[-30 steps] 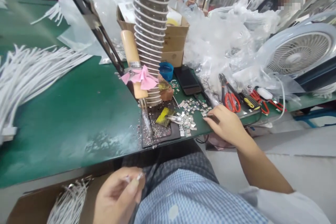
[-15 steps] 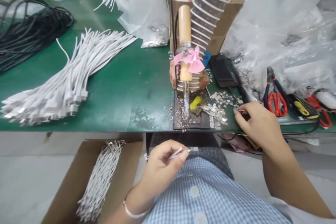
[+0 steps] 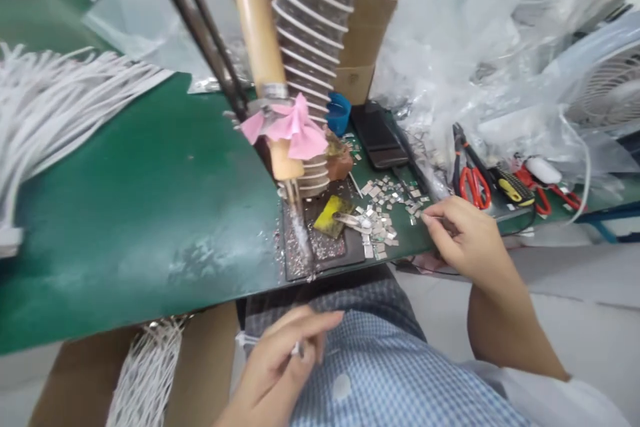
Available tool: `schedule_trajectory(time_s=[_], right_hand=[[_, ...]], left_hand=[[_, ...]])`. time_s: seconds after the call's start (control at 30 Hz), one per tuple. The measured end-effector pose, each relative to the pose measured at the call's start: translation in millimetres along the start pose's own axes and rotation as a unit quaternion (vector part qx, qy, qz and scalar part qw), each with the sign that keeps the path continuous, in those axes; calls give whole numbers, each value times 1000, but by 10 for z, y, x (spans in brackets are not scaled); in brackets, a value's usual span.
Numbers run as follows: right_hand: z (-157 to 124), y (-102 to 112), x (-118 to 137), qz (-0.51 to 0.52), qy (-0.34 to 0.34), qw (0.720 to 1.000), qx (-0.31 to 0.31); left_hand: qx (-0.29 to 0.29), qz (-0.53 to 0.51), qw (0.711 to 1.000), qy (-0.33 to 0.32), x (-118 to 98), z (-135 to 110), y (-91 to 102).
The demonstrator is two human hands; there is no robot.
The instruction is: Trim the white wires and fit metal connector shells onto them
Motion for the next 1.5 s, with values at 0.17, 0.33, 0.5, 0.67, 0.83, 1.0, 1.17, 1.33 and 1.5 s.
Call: schedule_trajectory(time_s=[0.17, 0.33, 0.5, 0.67, 0.83, 1.0, 1.17, 1.33, 1.5], right_hand=[[-5, -78, -17, -59, -18, 996, 59], [1, -115, -30, -131, 4, 986, 105], [-1, -78, -5, -144, 27, 984, 98], [-46, -48, 349, 83, 7, 988, 132], [-148, -375, 792, 290, 56, 927, 232], [-188, -669, 912, 376, 45, 905, 193], [-217, -744, 912, 431, 12, 884, 181], [-223, -749, 913, 435, 14, 883, 175], [-224, -772, 926, 441, 5, 875, 200]], left_hand=[[78, -49, 995, 26, 81, -20, -30], [119, -150, 980, 58, 165, -93, -120], [46, -196, 975, 99, 208, -100, -143], [-29, -179, 968, 175, 120, -73, -25], [-71, -114, 974, 184, -20, -34, 63], [-70, -76, 985, 135, -70, -8, 64], [-73, -73, 987, 124, -77, -19, 51], [-80, -56, 989, 115, -95, 10, 34], [-83, -57, 988, 118, -77, -3, 31]])
Point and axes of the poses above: each hand's wrist, its own z-axis towards the middle knuckle, its own y-axis out of the back of the hand, x = y × z, the point moved 3 cm from there along z, towards the middle knuckle, and after that the axes turned 15 degrees about z, right-handed, at the moved point
